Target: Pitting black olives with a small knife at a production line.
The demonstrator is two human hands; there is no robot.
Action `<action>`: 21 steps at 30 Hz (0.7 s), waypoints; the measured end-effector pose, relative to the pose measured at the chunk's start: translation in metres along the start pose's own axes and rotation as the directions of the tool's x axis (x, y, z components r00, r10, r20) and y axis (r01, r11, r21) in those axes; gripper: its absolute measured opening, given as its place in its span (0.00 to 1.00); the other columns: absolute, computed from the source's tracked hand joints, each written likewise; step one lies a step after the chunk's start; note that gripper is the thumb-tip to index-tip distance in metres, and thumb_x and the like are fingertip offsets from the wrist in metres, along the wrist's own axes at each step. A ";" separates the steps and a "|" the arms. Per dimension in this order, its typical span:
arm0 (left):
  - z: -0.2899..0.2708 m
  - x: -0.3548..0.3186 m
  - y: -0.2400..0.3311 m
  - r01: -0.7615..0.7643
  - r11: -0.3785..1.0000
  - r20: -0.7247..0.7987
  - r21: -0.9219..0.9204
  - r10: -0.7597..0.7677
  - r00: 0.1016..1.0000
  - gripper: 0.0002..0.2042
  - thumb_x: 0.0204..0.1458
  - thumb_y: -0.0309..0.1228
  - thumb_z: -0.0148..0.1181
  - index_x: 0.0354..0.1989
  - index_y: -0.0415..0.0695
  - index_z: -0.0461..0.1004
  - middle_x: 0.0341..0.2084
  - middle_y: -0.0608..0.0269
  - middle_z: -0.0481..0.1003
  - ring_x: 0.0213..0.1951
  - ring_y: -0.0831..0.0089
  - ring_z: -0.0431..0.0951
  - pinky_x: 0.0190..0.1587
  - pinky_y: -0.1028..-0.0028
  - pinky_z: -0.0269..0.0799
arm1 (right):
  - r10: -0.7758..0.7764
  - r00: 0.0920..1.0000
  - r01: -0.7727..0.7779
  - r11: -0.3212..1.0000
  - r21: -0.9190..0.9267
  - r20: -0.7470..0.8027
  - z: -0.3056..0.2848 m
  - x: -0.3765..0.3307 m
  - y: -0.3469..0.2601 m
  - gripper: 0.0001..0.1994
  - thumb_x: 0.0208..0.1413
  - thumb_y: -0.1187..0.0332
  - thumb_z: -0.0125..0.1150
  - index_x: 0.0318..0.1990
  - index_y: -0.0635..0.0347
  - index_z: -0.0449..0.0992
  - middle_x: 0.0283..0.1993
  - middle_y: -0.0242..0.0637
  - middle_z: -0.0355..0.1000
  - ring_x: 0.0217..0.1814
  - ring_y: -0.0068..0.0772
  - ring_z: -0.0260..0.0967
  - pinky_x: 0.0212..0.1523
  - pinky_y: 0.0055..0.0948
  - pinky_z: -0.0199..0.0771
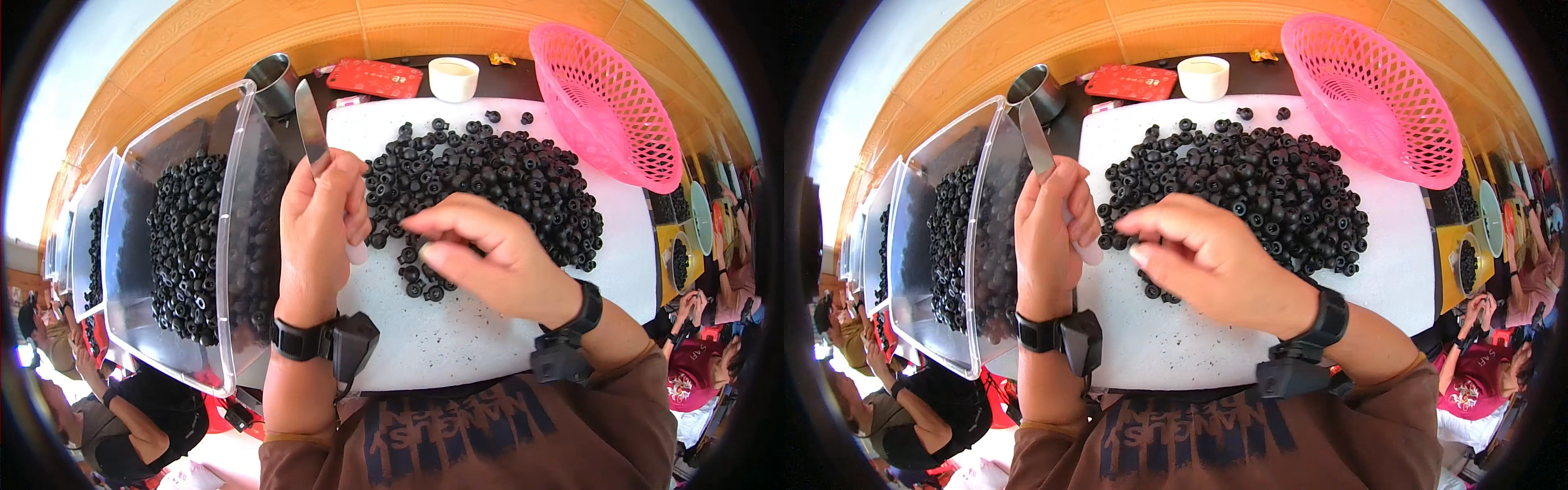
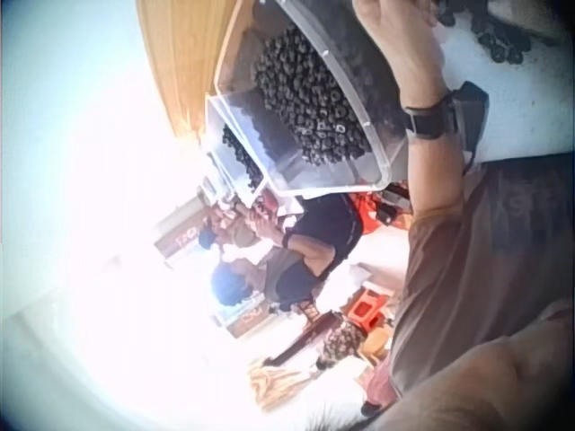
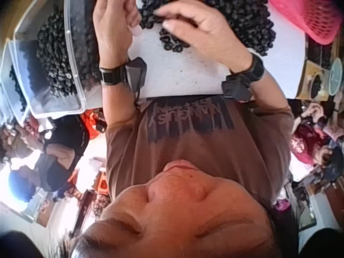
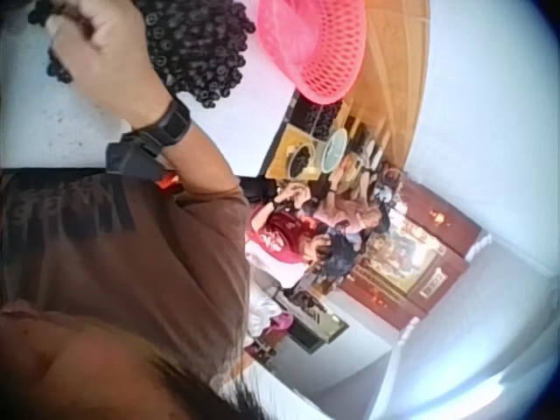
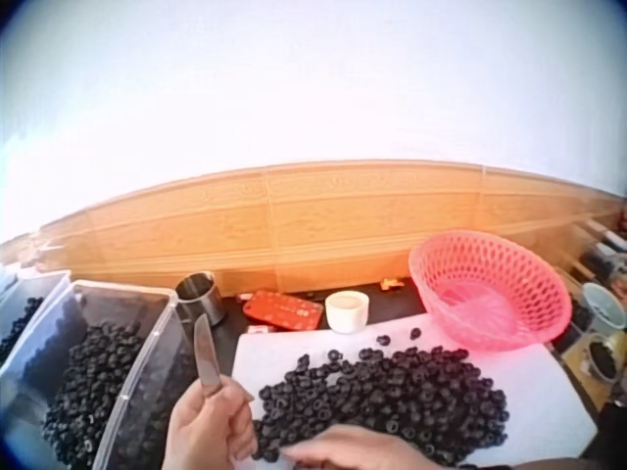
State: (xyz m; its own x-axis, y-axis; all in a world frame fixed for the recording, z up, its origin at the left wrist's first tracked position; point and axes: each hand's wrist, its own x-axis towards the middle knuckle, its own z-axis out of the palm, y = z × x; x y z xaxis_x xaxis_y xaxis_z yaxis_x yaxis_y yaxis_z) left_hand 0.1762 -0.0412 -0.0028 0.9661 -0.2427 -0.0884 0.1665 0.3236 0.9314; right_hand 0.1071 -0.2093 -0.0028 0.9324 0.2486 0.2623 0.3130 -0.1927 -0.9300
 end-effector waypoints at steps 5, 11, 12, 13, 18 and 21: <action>0.015 -0.020 0.002 0.054 0.996 0.184 0.068 -0.066 0.981 0.05 0.54 0.30 0.49 0.30 0.42 0.65 0.16 0.76 0.61 0.17 0.89 0.57 0.18 0.86 0.52 | 0.316 0.948 -0.235 0.779 0.582 -0.040 -0.018 -0.004 -0.012 0.12 0.58 0.70 0.50 0.48 0.63 0.70 0.33 0.24 0.66 0.31 0.12 0.60 0.35 0.13 0.64; 0.031 -0.035 0.002 -0.066 0.986 0.289 0.151 0.020 0.957 0.06 0.51 0.25 0.57 0.34 0.40 0.66 0.24 0.74 0.67 0.24 0.90 0.62 0.24 0.87 0.56 | 0.320 0.947 -0.220 0.684 0.695 -0.015 -0.020 -0.011 -0.013 0.09 0.57 0.70 0.52 0.44 0.63 0.69 0.31 0.26 0.68 0.30 0.13 0.63 0.33 0.14 0.66; 0.028 -0.033 0.003 -0.097 0.978 0.327 0.182 0.033 0.944 0.06 0.51 0.24 0.57 0.34 0.39 0.66 0.24 0.73 0.67 0.25 0.89 0.62 0.25 0.87 0.58 | 0.333 0.943 -0.232 0.687 0.688 -0.015 -0.021 -0.011 -0.014 0.08 0.57 0.70 0.52 0.42 0.62 0.69 0.31 0.27 0.68 0.30 0.13 0.64 0.33 0.14 0.66; 0.028 -0.033 0.003 -0.095 0.978 0.327 0.184 0.031 0.945 0.06 0.51 0.24 0.57 0.34 0.39 0.66 0.24 0.73 0.67 0.25 0.89 0.62 0.25 0.87 0.58 | 0.333 0.943 -0.232 0.685 0.690 -0.014 -0.021 -0.011 -0.013 0.08 0.57 0.70 0.52 0.42 0.62 0.69 0.31 0.27 0.68 0.30 0.13 0.64 0.33 0.14 0.66; 0.026 -0.031 0.000 -0.133 0.973 0.344 0.187 0.062 0.937 0.06 0.51 0.26 0.57 0.33 0.39 0.67 0.24 0.72 0.67 0.24 0.89 0.62 0.25 0.87 0.58 | 0.272 0.962 -0.213 0.703 0.678 0.021 -0.017 -0.012 -0.009 0.08 0.58 0.70 0.52 0.42 0.63 0.68 0.32 0.28 0.69 0.30 0.13 0.64 0.31 0.14 0.66; 0.025 -0.033 -0.002 -0.091 0.983 0.317 0.160 0.037 0.948 0.06 0.52 0.26 0.57 0.33 0.39 0.67 0.25 0.71 0.68 0.24 0.88 0.62 0.25 0.86 0.58 | 0.256 0.967 -0.194 0.717 0.669 0.006 -0.017 -0.014 -0.009 0.08 0.58 0.71 0.52 0.43 0.63 0.67 0.32 0.29 0.69 0.30 0.14 0.65 0.31 0.14 0.66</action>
State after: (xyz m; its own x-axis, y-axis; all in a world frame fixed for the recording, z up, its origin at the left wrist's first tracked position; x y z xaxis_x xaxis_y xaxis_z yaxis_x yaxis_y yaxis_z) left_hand 0.1393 -0.0572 0.0070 0.8589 -0.5083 0.0623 0.0438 0.1942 0.9800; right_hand 0.0948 -0.2271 0.0060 0.9803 0.1971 0.0143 -0.0773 0.4491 -0.8901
